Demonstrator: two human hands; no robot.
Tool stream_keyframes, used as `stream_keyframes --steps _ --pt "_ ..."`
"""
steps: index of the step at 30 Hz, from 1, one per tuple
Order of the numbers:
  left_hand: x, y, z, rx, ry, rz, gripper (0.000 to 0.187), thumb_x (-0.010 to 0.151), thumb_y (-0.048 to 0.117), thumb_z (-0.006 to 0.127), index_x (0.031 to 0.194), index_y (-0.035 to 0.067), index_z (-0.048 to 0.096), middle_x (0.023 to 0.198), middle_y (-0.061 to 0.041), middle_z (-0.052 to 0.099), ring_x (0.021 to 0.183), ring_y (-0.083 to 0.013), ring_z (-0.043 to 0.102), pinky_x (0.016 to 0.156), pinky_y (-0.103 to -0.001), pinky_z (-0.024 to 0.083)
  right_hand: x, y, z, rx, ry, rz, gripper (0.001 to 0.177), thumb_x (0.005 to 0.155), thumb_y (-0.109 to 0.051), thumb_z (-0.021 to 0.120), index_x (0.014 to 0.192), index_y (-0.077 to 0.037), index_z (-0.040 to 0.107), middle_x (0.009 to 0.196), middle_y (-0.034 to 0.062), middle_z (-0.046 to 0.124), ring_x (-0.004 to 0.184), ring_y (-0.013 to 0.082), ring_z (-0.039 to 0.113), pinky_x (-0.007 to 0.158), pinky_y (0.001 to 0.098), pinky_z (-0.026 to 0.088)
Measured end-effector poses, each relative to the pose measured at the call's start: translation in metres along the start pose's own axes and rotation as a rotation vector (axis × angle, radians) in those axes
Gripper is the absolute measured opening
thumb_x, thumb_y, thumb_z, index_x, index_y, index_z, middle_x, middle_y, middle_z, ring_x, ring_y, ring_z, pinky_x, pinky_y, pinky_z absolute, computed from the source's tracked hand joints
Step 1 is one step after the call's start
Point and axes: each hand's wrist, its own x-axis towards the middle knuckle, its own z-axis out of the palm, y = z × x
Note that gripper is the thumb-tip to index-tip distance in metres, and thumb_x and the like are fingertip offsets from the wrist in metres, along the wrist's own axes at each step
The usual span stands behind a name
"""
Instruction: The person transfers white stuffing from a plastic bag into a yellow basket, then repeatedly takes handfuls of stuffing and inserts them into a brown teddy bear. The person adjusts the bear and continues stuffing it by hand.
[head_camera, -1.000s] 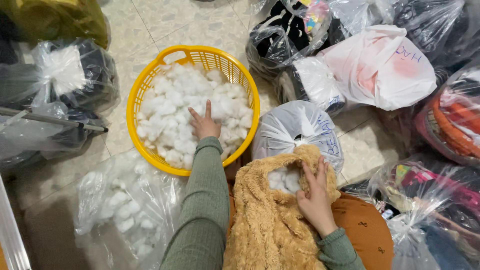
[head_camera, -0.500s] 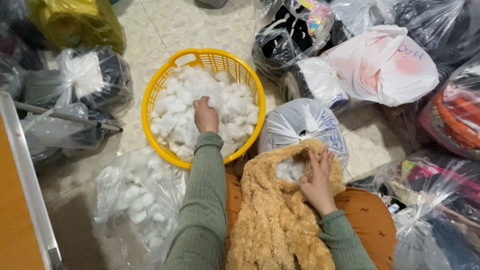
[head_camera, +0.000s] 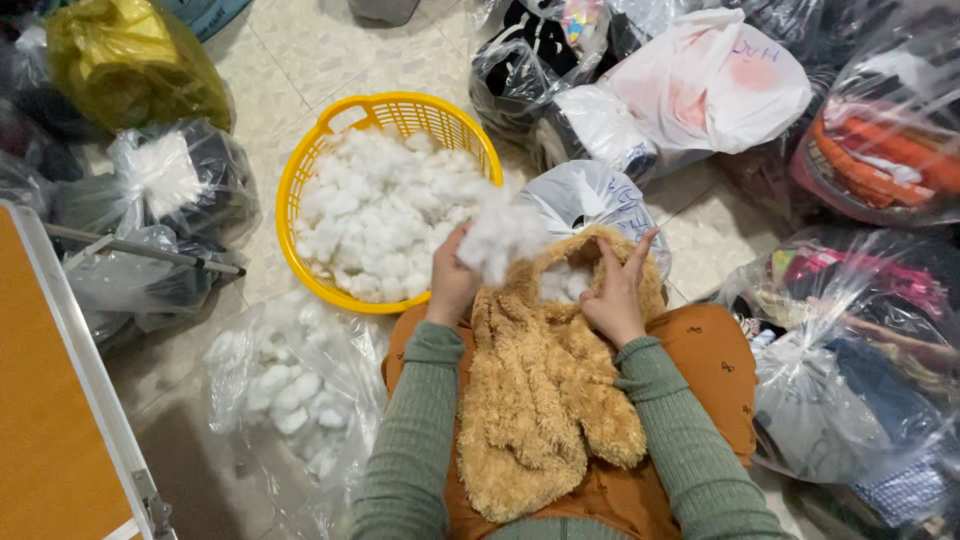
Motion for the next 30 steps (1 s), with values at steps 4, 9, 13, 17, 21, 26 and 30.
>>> stream_keyframes --steps 4,9,13,17,21,26,30 --pt "-0.025 -0.009 0.040 0.126 -0.268 -0.142 0.036 0.091 0.002 0.070 0.127 0.005 0.068 0.115 -0.009 0.074 0.105 -0.0197 0.068 0.093 -0.031 0.054 -0.006 0.006 0.002 -0.043 -0.014 -0.069 0.097 0.066 0.006 0.071 0.156 -0.013 0.041 0.166 0.0196 -0.026 0.157 0.0448 0.000 0.121 0.0456 0.031" --pt "-0.019 -0.041 0.071 0.638 -0.388 0.118 0.045 0.078 -0.006 0.061 0.120 0.006 0.071 0.119 -0.017 0.071 0.109 -0.0354 0.069 0.097 -0.042 0.055 -0.013 0.017 0.011 -0.064 0.044 -0.246 0.093 0.067 0.007 0.069 0.155 -0.009 0.044 0.168 0.0238 -0.022 0.159 0.0472 0.001 0.125 0.0490 0.027" --pt "-0.021 -0.082 0.093 0.892 -0.466 0.211 0.038 0.084 0.003 0.059 0.121 0.003 0.068 0.126 -0.022 0.062 0.104 -0.0397 0.066 0.088 -0.047 0.054 -0.013 0.016 0.014 -0.060 -0.035 -0.157 0.099 0.062 0.004 0.069 0.155 -0.011 0.040 0.166 0.0251 -0.022 0.154 0.0499 0.000 0.122 0.0516 0.023" --pt "-0.024 -0.122 0.111 1.085 -0.654 0.242 0.032 0.093 0.009 0.055 0.122 -0.001 0.065 0.121 -0.019 0.063 0.112 -0.0368 0.066 0.091 -0.046 0.056 -0.013 0.023 0.014 -0.176 0.047 -0.289 0.094 0.064 -0.002 0.074 0.152 -0.008 0.042 0.164 0.0277 -0.019 0.155 0.0540 -0.003 0.124 0.0580 0.012" --pt "-0.025 -0.111 0.112 1.051 -0.760 0.112 0.030 0.093 0.012 0.058 0.119 0.003 0.070 0.126 -0.020 0.064 0.109 -0.0372 0.067 0.094 -0.046 0.055 -0.006 0.036 0.020 -0.178 -0.007 -0.211 0.093 0.072 -0.004 0.069 0.158 -0.007 0.033 0.167 0.0301 -0.003 0.156 0.0478 0.007 0.125 0.0576 0.012" --pt "-0.026 -0.032 0.093 0.822 -0.699 0.247 0.035 0.071 0.010 0.065 0.103 0.010 0.079 0.126 -0.017 0.068 0.093 -0.0377 0.070 0.079 -0.047 0.056 0.001 0.054 0.029 -0.307 -0.150 -0.084 0.095 0.082 -0.008 0.068 0.160 0.001 0.014 0.164 0.0300 0.016 0.156 0.0409 0.012 0.125 0.0558 0.005" --pt "-0.012 0.011 0.081 0.676 -0.318 -0.035 0.028 0.079 0.021 0.067 0.104 0.016 0.079 0.119 -0.006 0.074 0.082 -0.0252 0.076 0.080 -0.036 0.061 -0.006 0.054 0.034 -0.277 -0.163 -0.076 0.095 0.084 -0.012 0.068 0.159 0.001 0.012 0.161 0.0316 0.021 0.155 0.0420 0.014 0.125 0.0541 0.010"
